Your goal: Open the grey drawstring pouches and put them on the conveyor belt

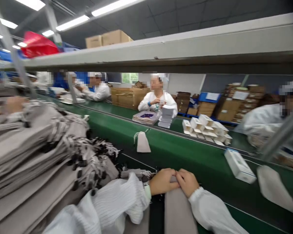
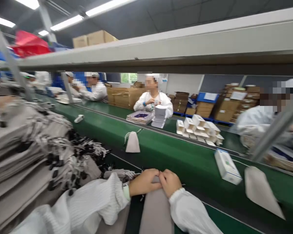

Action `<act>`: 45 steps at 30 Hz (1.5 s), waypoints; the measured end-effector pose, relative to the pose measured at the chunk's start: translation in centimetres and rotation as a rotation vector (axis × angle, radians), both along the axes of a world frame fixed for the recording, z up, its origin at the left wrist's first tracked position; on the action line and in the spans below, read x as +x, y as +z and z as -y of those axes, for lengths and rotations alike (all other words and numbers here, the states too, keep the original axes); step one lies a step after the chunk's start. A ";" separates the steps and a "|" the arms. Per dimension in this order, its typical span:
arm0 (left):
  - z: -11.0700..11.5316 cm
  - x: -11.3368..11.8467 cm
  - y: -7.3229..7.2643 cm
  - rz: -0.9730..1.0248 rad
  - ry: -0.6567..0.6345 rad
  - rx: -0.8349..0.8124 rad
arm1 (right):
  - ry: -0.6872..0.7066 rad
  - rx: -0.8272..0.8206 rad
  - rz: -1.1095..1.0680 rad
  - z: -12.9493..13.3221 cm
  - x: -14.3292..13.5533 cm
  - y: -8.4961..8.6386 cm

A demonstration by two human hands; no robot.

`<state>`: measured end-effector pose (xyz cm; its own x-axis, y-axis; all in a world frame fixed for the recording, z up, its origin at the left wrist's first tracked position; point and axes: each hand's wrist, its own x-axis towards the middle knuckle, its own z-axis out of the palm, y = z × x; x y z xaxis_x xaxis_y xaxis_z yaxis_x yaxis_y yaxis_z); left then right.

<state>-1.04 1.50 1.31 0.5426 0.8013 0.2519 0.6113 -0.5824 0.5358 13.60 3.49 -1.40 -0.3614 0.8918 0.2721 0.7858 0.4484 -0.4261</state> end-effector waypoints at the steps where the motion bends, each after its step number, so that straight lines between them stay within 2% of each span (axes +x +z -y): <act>1: -0.1 0.0 0.0 0.014 -0.010 -0.007 | -0.017 0.000 0.003 0.1 -0.1 0.2; 8: -0.5 -0.2 -0.3 0.038 -0.019 -0.042 | -0.087 0.033 -0.031 0.3 -0.6 0.3; 26: -0.3 -0.1 -0.5 0.023 -0.003 -0.045 | -0.065 0.043 -0.033 0.4 -0.6 0.4; 45: 0.0 0.0 -0.1 0.015 0.002 -0.044 | -0.078 0.056 -0.037 0.2 -0.6 0.0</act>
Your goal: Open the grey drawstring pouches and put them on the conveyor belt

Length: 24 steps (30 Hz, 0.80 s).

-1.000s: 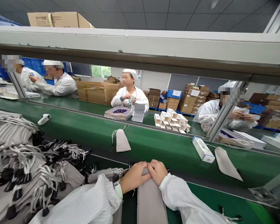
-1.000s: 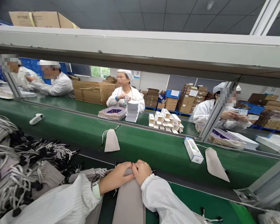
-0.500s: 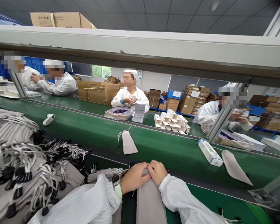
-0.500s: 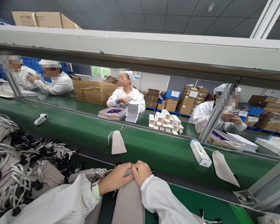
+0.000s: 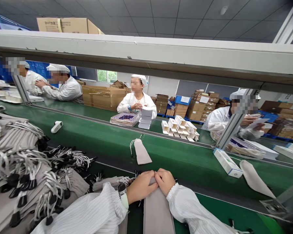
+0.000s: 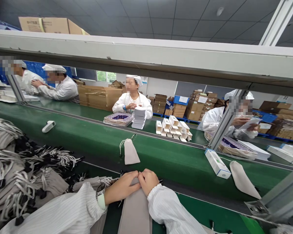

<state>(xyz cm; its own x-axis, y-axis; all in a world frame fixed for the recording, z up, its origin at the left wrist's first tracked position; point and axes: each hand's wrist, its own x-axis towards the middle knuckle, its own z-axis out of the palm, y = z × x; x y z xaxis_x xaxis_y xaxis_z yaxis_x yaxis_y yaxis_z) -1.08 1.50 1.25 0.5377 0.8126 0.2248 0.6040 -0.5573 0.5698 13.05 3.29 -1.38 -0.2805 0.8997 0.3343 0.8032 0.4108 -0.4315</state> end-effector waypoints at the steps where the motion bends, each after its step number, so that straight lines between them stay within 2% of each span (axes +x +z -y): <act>1: 0.0 0.0 0.0 0.000 0.000 -0.001 | 0.004 0.000 -0.003 0.0 0.0 0.0; 24: 0.0 0.0 0.0 0.007 0.000 0.008 | -0.004 -0.003 0.002 -0.1 0.1 -0.1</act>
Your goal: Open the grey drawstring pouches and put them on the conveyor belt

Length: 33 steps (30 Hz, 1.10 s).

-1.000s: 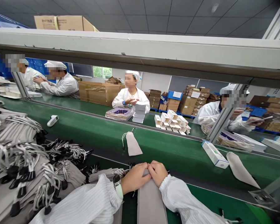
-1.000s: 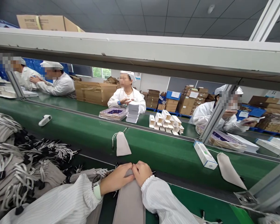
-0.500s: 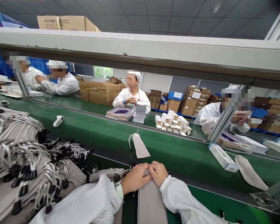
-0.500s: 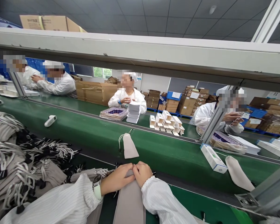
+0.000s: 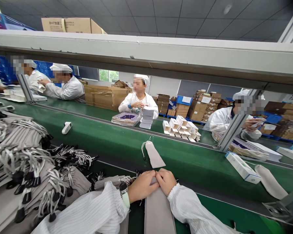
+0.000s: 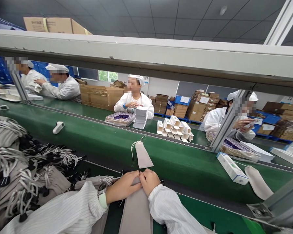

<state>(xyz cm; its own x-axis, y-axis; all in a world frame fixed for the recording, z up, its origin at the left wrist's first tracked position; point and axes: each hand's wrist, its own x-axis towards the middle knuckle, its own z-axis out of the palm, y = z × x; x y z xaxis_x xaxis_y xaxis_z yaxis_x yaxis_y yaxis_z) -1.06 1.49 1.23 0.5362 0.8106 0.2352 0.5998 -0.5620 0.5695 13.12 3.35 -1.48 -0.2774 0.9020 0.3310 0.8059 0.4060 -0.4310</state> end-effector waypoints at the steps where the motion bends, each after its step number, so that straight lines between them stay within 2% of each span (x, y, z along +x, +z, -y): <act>1: 0.0 0.0 0.0 -0.001 0.000 0.000 | -0.001 -0.001 0.000 0.0 0.0 0.0; 21: -0.3 -0.1 -0.6 -0.015 -0.007 0.020 | 0.006 -0.010 -0.017 -0.1 0.0 -0.3; 33: -0.4 -0.1 -0.8 -0.004 -0.015 0.033 | 0.012 -0.016 -0.021 0.0 -0.1 0.0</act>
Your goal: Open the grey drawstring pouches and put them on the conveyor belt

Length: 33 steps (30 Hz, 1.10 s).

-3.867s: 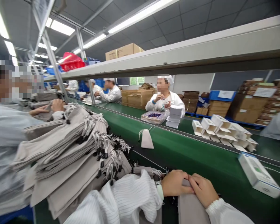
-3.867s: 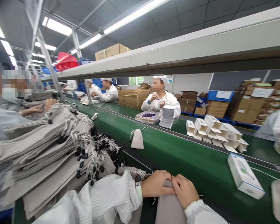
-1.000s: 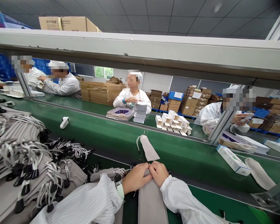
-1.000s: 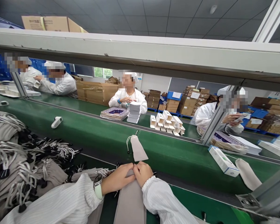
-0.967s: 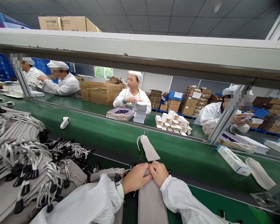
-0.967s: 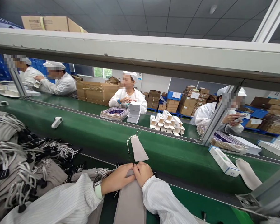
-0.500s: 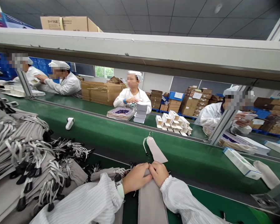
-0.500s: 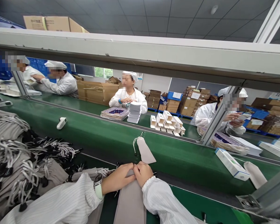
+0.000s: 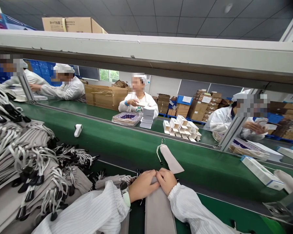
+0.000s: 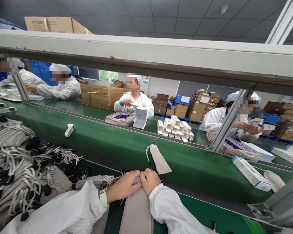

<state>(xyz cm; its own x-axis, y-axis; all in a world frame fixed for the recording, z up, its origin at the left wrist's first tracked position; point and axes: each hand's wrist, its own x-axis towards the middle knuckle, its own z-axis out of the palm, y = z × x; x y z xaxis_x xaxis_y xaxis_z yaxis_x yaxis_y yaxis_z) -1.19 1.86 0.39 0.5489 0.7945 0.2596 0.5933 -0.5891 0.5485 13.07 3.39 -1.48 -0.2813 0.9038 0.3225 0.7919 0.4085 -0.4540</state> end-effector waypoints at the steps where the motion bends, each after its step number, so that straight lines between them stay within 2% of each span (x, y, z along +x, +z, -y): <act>1: 0.0 0.0 0.0 0.001 -0.001 0.000 | -0.001 -0.001 0.002 0.0 0.0 0.0; 33: 0.2 0.1 0.4 -0.011 -0.002 -0.023 | 0.010 0.008 -0.009 0.0 0.1 0.1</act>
<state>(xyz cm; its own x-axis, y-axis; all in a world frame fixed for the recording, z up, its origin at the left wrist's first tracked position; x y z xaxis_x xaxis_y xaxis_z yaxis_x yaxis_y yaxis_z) -1.10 1.70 0.80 0.5536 0.7990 0.2348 0.5981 -0.5777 0.5555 13.13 3.37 -1.43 -0.2869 0.8984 0.3325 0.7837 0.4198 -0.4579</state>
